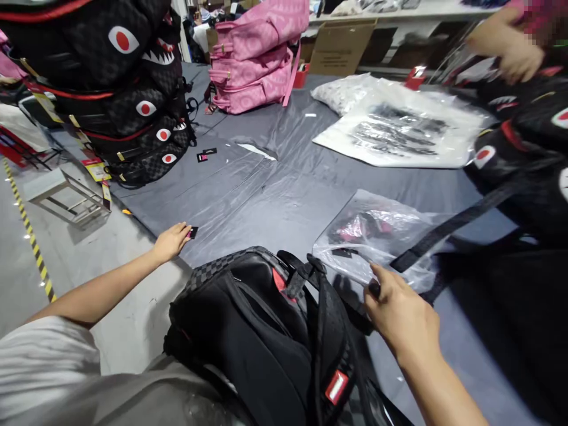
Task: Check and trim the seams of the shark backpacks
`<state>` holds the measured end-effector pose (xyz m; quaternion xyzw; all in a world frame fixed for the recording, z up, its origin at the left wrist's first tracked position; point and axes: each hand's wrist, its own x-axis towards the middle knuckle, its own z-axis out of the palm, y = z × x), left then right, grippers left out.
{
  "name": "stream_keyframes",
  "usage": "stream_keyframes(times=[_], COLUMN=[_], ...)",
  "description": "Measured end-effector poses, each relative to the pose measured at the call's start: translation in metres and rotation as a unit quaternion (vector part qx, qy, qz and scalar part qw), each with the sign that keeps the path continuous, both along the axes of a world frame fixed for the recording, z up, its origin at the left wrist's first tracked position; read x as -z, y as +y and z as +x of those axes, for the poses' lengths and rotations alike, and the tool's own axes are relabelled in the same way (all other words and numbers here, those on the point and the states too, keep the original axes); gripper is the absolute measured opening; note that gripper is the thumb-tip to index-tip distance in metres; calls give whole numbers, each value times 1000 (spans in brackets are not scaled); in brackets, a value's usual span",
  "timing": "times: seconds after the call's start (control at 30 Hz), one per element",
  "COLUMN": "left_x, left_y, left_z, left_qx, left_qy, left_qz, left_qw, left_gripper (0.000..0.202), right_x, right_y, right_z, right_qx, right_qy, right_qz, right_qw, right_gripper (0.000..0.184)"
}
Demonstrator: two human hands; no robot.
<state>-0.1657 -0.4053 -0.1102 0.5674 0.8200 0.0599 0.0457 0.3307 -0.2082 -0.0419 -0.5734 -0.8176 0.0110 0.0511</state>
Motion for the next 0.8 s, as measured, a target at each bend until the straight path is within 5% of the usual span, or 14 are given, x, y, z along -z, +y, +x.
stream_keyframes(times=[0.13,0.2,0.27,0.37,0.43,0.53,0.7,0.8], left_x=[-24,-51,-86,-134,-152,-158,-138,-124], left_y=[-10,-10,-8,-5,-5,-5,-14,-23], left_z=[28,47,75,133,169,203,206,196], left_qx=[-11,-6,88,319,412,464,503,464], left_qy=[9,17,29,68,90,95,67,27], left_qz=[49,112,221,384,436,467,436,415], left_qw=[999,994,971,864,795,746,743,782], left_gripper=[38,42,41,35,30,20,21,35], right_x=[-45,-71,-98,-128,-135,-128,-104,-98], right_y=[-39,-66,-95,-132,-147,-155,-157,-158], right_z=[2,-5,-20,-53,-72,-83,-75,-71], right_qx=[43,32,8,-37,-75,-73,-32,-57], right_qy=[69,134,236,391,437,461,474,450], right_qz=[-10,25,9,-164,-276,-369,-483,-427], right_qw=[997,990,972,905,853,804,736,783], right_gripper=[42,38,35,37,37,37,45,31])
